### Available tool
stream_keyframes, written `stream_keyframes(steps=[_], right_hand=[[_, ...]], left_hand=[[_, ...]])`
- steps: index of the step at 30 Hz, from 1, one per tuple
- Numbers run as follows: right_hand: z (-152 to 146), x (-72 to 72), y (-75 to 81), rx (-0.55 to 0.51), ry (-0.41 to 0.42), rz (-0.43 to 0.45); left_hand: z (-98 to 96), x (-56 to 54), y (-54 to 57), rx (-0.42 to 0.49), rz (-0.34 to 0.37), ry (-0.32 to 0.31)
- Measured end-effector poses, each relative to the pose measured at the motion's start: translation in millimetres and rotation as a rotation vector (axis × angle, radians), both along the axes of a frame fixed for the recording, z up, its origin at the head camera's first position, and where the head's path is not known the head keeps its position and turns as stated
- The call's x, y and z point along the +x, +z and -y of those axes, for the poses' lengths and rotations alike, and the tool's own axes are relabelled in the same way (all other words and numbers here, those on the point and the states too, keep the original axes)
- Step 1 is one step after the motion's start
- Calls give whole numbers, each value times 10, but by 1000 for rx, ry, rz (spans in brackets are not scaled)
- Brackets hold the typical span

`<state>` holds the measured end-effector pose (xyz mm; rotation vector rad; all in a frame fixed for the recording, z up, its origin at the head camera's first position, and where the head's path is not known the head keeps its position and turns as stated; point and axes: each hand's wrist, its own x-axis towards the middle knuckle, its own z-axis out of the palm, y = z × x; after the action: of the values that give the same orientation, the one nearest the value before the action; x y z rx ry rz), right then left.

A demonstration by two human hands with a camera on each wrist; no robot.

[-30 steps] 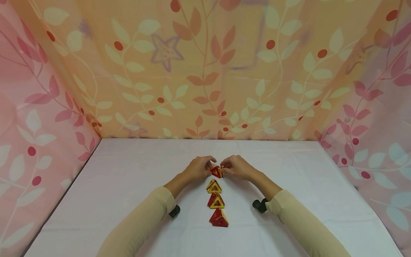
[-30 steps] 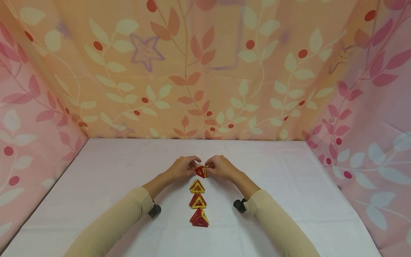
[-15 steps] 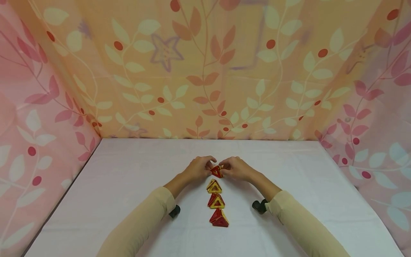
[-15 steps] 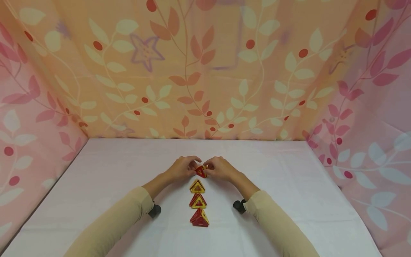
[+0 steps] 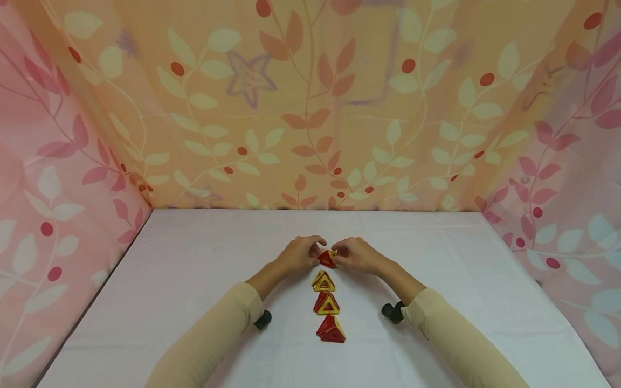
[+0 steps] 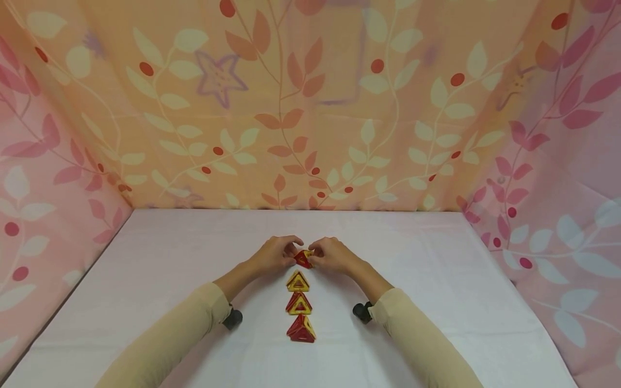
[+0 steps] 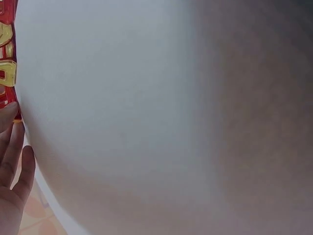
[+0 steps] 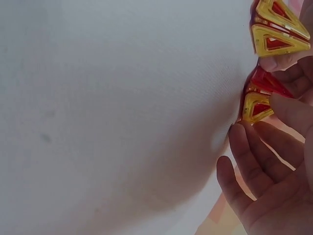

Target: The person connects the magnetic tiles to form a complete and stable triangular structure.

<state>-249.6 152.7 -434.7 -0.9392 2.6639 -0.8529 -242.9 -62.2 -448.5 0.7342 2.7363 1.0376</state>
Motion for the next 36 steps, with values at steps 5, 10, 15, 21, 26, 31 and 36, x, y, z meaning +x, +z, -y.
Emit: stream_keyframes(steps=[5,10,15,21,26,31,36], right_hand=[[7,5,-3,-3,20,-7],[28,19,15,5,14,12],[45,30,23,13,14,7],[60,40,24,23,15,-1],[77,43,27,24,14,-7],[95,64,34,35,15,-4],[62,73,44,33,23,-3]], left_hand=[[24,11,3,-16,15,8],[38,29,12,-19,7,-19],[42,49,12,-11,-11,-34],[48,68,14,-3,-17,-35],[73,59,5,10,-23,-44],[90,58,-1,16,-24,-53],[122,84,10,28,-32,-67]])
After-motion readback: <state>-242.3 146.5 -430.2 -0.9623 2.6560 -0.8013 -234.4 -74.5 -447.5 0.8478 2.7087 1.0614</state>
